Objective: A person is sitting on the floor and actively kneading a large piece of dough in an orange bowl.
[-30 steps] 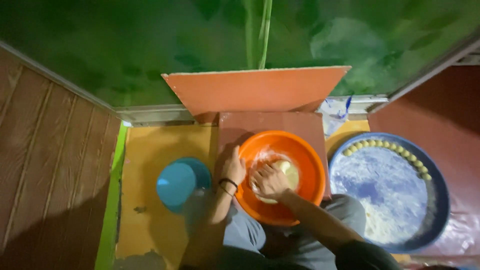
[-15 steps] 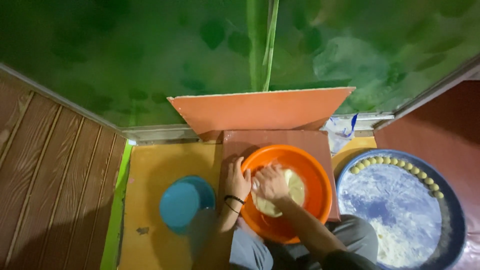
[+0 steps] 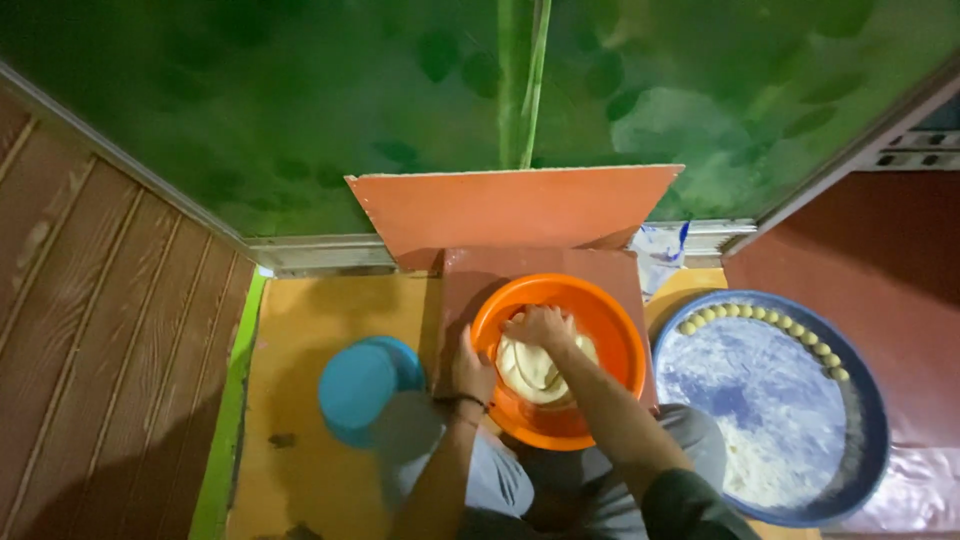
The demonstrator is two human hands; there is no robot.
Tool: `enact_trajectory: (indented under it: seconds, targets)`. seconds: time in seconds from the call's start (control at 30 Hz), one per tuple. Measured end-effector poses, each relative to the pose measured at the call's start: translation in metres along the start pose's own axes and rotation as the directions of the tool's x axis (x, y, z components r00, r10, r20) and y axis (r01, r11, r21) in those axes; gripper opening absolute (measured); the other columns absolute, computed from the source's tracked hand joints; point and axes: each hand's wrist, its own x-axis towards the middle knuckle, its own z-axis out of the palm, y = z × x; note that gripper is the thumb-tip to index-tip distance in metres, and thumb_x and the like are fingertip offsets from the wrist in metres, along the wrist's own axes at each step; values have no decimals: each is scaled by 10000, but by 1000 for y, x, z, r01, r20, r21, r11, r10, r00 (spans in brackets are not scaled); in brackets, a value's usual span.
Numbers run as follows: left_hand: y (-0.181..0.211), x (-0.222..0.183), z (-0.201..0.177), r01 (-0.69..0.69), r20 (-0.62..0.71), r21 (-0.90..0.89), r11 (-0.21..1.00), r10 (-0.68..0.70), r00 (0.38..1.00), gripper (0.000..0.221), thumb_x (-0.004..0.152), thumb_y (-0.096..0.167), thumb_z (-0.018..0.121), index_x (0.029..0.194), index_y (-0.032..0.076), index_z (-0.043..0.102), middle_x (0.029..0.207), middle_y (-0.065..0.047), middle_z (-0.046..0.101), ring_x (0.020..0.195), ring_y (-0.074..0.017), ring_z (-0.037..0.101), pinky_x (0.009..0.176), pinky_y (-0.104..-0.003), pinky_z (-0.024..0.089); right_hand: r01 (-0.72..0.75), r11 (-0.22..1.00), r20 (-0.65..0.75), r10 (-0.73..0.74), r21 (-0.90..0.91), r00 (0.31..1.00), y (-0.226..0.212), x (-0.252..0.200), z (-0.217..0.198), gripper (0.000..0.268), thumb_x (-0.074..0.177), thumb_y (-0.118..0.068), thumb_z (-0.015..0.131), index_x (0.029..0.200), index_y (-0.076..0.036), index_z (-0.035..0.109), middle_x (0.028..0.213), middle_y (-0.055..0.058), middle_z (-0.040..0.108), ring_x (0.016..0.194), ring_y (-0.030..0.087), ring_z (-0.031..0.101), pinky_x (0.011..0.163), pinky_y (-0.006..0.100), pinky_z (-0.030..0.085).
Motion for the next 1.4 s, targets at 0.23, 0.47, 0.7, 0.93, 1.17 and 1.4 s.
enact_trajectory:
  seconds: [0.23, 0.47, 0.7, 0.93, 1.17, 1.4]
  targets:
    - [39, 20, -26, -225, 187, 256, 940, 180, 966, 641, 954, 59, 444, 1573, 172, 319, 1400, -276, 565, 1288, -460, 581, 1108, -566, 474, 186, 962, 70, -175, -202, 982, 43, 32, 40, 646, 839, -620, 569, 1317, -198, 675, 1286, 160, 711, 1281, 358, 627, 983, 457, 519]
    - [24, 44, -17, -320, 257, 332, 887, 241, 936, 652, 959, 136, 498, 1581, 189, 312, 1373, -274, 580, 1268, -460, 599, 1079, -571, 507, 681, 695, -354, -712, -231, 606, 78, -102, 43, 276, 895, -390, 676, 1024, -146, 663, 976, 142, 684, 1015, 387, 667, 922, 454, 503]
    - [19, 38, -17, -285, 290, 373, 883, 181, 940, 657, 964, 188, 466, 1597, 227, 297, 1428, -242, 557, 1300, -416, 593, 1119, -521, 485, 441, 889, 57, -437, -122, 897, 72, -125, 29, 512, 953, -568, 578, 842, -87, 712, 885, 121, 726, 798, 337, 664, 773, 445, 527]
    - [50, 30, -26, -238, 258, 360, 902, 149, 955, 617, 985, 149, 508, 1572, 199, 325, 1477, -126, 553, 1277, -387, 576, 1066, -501, 480, 524, 739, -242, -649, -423, 721, 35, -91, 54, 648, 972, -581, 518, 1386, -83, 532, 1327, 182, 598, 1201, 376, 573, 1074, 513, 369]
    - [31, 34, -15, -269, 216, 376, 887, 198, 956, 627, 945, 105, 551, 1530, 212, 354, 1415, -137, 584, 1191, -381, 624, 952, -483, 544, 625, 654, -528, -741, -427, 415, 16, -76, 39, 444, 878, -432, 673, 1123, -62, 645, 1067, 133, 684, 941, 287, 640, 912, 391, 474]
    - [44, 35, -18, -254, 212, 380, 889, 184, 960, 619, 935, 113, 560, 1521, 185, 373, 1395, -161, 585, 1141, -386, 647, 926, -473, 569, 666, 623, -498, -765, -411, 408, 23, -22, 53, 425, 906, -518, 612, 945, -95, 627, 908, 100, 653, 812, 261, 619, 813, 399, 487]
